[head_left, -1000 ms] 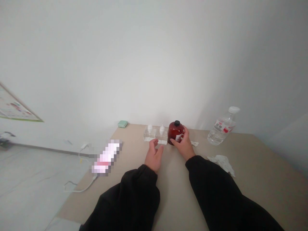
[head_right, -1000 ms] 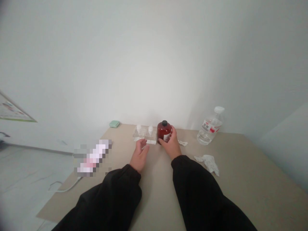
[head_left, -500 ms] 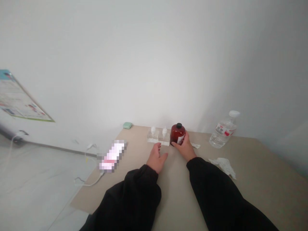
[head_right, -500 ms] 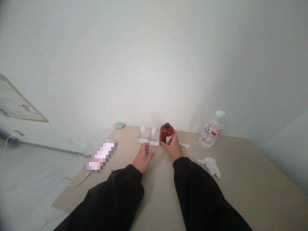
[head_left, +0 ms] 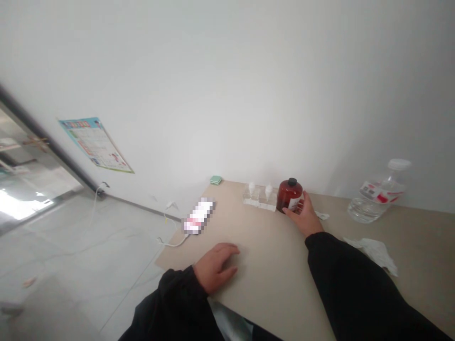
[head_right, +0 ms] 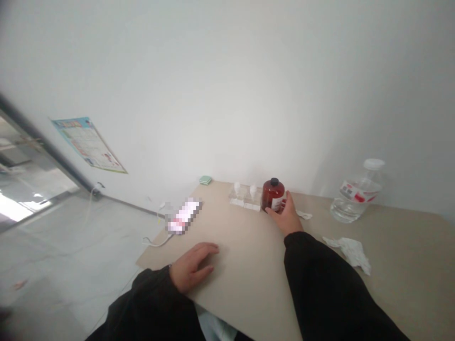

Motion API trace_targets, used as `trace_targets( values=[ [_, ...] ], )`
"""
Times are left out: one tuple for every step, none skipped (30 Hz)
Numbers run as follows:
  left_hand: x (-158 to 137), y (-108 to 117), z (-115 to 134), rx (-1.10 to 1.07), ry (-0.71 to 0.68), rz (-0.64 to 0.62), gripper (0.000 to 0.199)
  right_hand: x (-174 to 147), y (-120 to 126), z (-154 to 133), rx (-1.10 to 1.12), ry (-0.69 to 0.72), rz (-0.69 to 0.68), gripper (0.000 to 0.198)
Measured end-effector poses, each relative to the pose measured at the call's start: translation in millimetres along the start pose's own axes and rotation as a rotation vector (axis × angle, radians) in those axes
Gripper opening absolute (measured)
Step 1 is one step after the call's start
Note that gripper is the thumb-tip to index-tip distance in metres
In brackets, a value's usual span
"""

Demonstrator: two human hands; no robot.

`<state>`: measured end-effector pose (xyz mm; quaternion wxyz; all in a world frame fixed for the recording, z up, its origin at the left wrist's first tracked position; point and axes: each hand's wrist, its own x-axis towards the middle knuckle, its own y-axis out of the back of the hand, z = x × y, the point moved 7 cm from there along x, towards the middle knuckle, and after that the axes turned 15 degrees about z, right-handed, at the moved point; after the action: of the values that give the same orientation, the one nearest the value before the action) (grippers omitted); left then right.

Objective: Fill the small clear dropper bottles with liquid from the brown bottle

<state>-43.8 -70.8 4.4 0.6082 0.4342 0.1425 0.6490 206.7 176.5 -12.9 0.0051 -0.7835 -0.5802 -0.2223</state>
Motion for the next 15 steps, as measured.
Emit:
trace_targets(
  values=[
    [-7, 7, -3, 0.043, -0.026, 0.01, 0.035, 0, 0, 0, -0.006, 0.003, -0.008, 0.113],
    [-13, 14, -7, 0.089, -0.054, 0.032, 0.031, 0, 1, -1, -0.01, 0.006, -0.018, 0.114],
    [-16, 21, -11, 0.15, -0.075, 0.076, 0.028, 0, 1, -1, -0.009, 0.009, -0.023, 0.114],
    [-18, 30, -16, 0.221, -0.088, 0.138, 0.026, 0, 2, -1, -0.003, 0.009, -0.024, 0.114],
    [-17, 40, -23, 0.305, -0.07, 0.225, 0.025, 0, 2, -1, 0.008, 0.009, -0.021, 0.114],
    [-16, 51, -31, 0.396, -0.034, 0.313, 0.025, 1, 3, -1, 0.023, 0.007, -0.013, 0.113],
    [-15, 61, -39, 0.484, 0.021, 0.398, 0.025, 1, 4, -1, 0.039, 0.005, -0.002, 0.113],
    [-13, 70, -47, 0.567, 0.087, 0.465, 0.026, 0, 4, -1, 0.054, 0.004, 0.004, 0.112],
    [-11, 76, -55, 0.644, 0.163, 0.507, 0.029, 0, 4, -2, 0.062, 0.003, 0.003, 0.112],
    [-10, 81, -64, 0.709, 0.247, 0.52, 0.033, 0, 4, -2, 0.064, 0.0, 0.002, 0.111],
    [-9, 85, -71, 0.767, 0.349, 0.542, 0.04, -1, 4, -2, 0.063, -0.003, 0.005, 0.111],
    [-9, 87, -78, 0.801, 0.434, 0.532, 0.047, -1, 5, -3, 0.063, -0.005, 0.011, 0.11],
    [-9, 87, -83, 0.821, 0.505, 0.514, 0.053, -1, 5, -3, 0.063, -0.006, 0.015, 0.11],
    [-9, 86, -87, 0.829, 0.557, 0.49, 0.057, -1, 5, -3, 0.065, -0.007, 0.02, 0.11],
    [-9, 84, -89, 0.828, 0.591, 0.463, 0.06, -1, 6, -3, 0.068, -0.006, 0.023, 0.11]
  ],
)
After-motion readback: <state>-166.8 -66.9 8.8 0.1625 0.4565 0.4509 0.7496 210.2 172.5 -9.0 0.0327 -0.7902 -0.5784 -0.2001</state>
